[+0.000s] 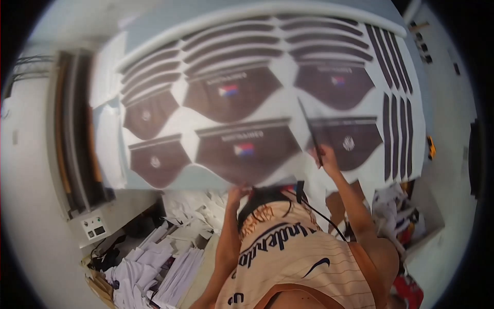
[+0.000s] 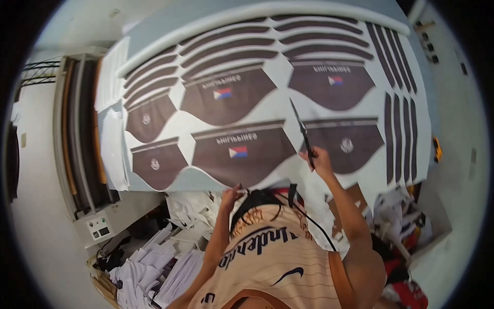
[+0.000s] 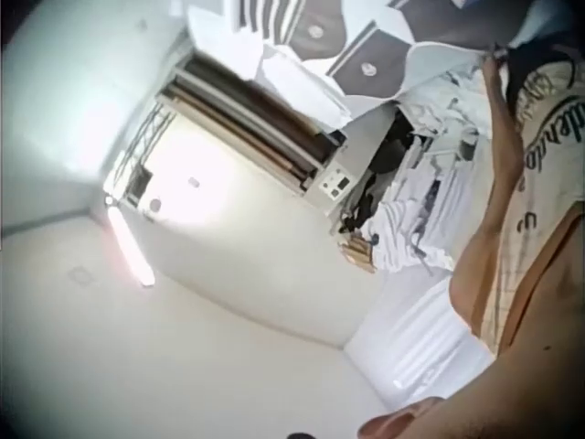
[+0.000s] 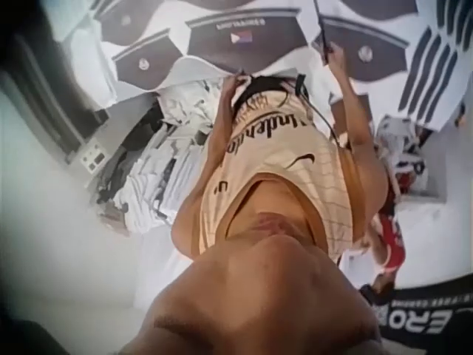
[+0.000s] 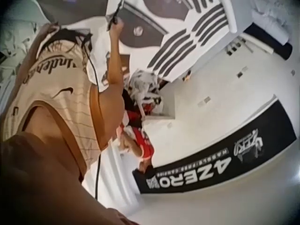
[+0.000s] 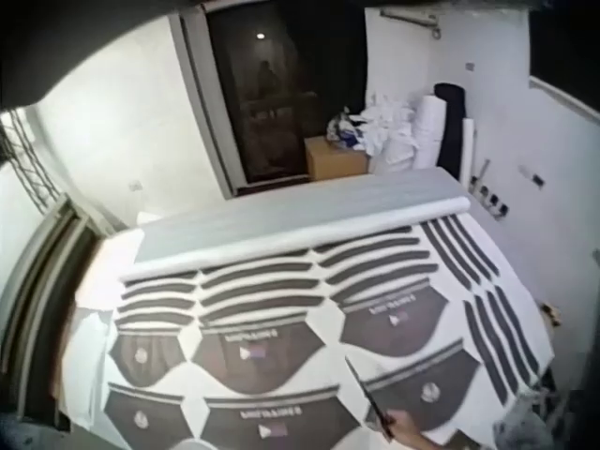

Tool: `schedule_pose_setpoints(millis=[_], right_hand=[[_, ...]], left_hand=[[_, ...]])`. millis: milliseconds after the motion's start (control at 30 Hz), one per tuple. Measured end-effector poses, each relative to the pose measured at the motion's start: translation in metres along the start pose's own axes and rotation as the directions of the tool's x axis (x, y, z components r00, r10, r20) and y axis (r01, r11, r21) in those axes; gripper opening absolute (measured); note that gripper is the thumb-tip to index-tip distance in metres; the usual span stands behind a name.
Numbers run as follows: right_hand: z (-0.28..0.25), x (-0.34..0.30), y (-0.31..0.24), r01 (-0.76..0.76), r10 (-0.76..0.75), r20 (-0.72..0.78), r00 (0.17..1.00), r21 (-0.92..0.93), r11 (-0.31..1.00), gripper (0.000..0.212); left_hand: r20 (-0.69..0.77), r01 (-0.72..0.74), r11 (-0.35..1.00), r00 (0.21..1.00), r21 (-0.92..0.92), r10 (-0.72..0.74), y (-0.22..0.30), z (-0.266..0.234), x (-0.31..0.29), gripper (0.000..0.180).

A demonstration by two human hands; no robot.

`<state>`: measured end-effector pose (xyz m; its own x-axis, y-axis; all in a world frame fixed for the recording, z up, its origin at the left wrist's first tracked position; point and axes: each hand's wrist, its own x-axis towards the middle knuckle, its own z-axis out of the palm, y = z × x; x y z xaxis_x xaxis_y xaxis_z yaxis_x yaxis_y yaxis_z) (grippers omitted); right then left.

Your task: Cutting out printed clothing patterns from a large sheet using scissors.

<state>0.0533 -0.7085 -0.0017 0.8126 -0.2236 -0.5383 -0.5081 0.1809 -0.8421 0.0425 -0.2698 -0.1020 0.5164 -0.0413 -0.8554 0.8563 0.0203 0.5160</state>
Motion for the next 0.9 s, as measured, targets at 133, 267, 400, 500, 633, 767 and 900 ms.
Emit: schedule_pose_setpoints(millis=[133,267,400,500,633,767,900], right_hand=[[0.016,-0.140,0.054,-0.224,0.225,0.005,0.974,0.102,0.969,0.032],[0.045,-0.230,0.097,-0.332,0.335,-0.068,0.940,0.046,0.942,0.042],[0.064,-0.287,0.131,-0.329,0.336,-0.117,0.934,0.077,0.941,0.036],[0.063,-0.331,0.135,-0.284,0.310,-0.211,0.927,0.144,0.948,0.037],[0.038,-0.370,0.132,-0.211,0.262,-0.343,0.902,0.179,0.961,0.037],[-0.016,-0.389,0.145,-0.125,0.207,-0.442,0.873,0.207,0.970,0.030],[-0.090,-0.401,0.167,-0.043,0.170,-0.406,0.898,0.305,0.951,0.032]], left_hand=[[0.276,-0.148,0.938,0.959,0.314,0.059,-0.005,0.004,0.009,0.045],[0.274,-0.008,0.979,0.961,0.203,-0.049,-0.004,0.013,0.015,0.049],[0.332,0.091,0.995,0.940,-0.030,-0.076,-0.011,0.040,0.012,0.049],[0.446,0.085,0.996,0.891,0.018,-0.084,-0.027,0.066,0.005,0.052],[0.558,-0.124,0.971,0.830,0.207,-0.012,-0.048,0.104,0.001,0.056],[0.455,0.006,0.966,0.881,0.260,-0.128,-0.066,0.148,-0.021,0.049],[0.520,-0.101,0.941,0.849,0.323,-0.088,-0.077,0.208,-0.072,0.042]])
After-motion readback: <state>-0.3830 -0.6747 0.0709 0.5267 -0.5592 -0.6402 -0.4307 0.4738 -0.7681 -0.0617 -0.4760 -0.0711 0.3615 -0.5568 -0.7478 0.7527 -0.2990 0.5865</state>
